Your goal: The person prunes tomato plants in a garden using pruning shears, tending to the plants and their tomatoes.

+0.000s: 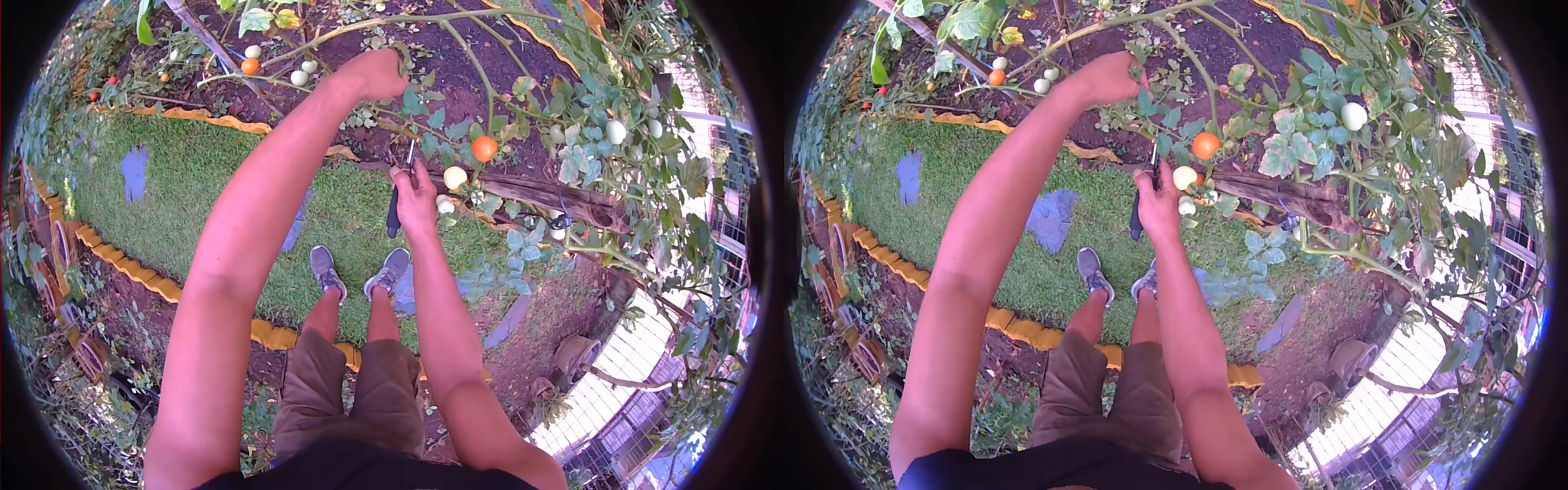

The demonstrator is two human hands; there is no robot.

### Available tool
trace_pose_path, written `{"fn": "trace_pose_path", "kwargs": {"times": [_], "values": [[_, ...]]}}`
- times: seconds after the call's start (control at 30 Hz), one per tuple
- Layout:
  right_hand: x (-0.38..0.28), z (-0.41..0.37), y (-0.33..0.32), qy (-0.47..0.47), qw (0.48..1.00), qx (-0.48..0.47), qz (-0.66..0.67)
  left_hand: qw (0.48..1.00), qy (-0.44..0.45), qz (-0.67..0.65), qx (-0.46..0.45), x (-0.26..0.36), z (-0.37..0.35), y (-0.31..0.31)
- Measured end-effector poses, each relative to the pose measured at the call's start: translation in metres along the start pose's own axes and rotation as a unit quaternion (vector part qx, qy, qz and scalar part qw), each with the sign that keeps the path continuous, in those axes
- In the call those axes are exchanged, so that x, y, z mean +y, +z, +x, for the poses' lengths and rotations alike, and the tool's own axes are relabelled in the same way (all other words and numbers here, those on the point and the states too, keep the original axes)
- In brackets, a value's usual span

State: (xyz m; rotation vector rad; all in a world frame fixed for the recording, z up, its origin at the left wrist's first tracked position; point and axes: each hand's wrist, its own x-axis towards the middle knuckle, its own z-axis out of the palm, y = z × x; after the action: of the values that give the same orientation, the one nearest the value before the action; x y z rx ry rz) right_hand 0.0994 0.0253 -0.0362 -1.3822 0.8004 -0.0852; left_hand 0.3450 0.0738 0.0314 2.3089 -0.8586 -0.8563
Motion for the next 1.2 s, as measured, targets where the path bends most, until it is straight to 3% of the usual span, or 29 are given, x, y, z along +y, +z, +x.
{"fn": "trace_pose_path", "kwargs": {"times": [0.07,0.27,0.57,0.77,0.87,1.2], "values": [[0.005,0.002,0.008,-0.017,0.998,0.008,0.054,0.997,-0.021,0.033,-0.061,0.003,0.007,-0.002],[0.010,-0.005,0.018,-0.007,0.999,0.014,0.047,0.987,-0.012,0.089,-0.130,0.009,0.005,-0.011],[0.015,-0.005,0.025,-0.020,0.998,0.003,0.054,0.985,0.069,0.120,-0.106,-0.012,0.007,0.006],[0.011,-0.001,0.033,-0.032,0.997,0.018,0.065,0.990,0.091,0.054,-0.088,-0.008,0.000,0.002],[0.010,-0.001,0.033,-0.011,0.998,0.008,0.061,0.985,0.070,0.092,-0.125,0.001,0.001,-0.003],[0.004,0.002,0.033,-0.020,0.999,0.021,0.029,0.986,0.066,0.103,-0.115,-0.010,0.013,0.010]]}}
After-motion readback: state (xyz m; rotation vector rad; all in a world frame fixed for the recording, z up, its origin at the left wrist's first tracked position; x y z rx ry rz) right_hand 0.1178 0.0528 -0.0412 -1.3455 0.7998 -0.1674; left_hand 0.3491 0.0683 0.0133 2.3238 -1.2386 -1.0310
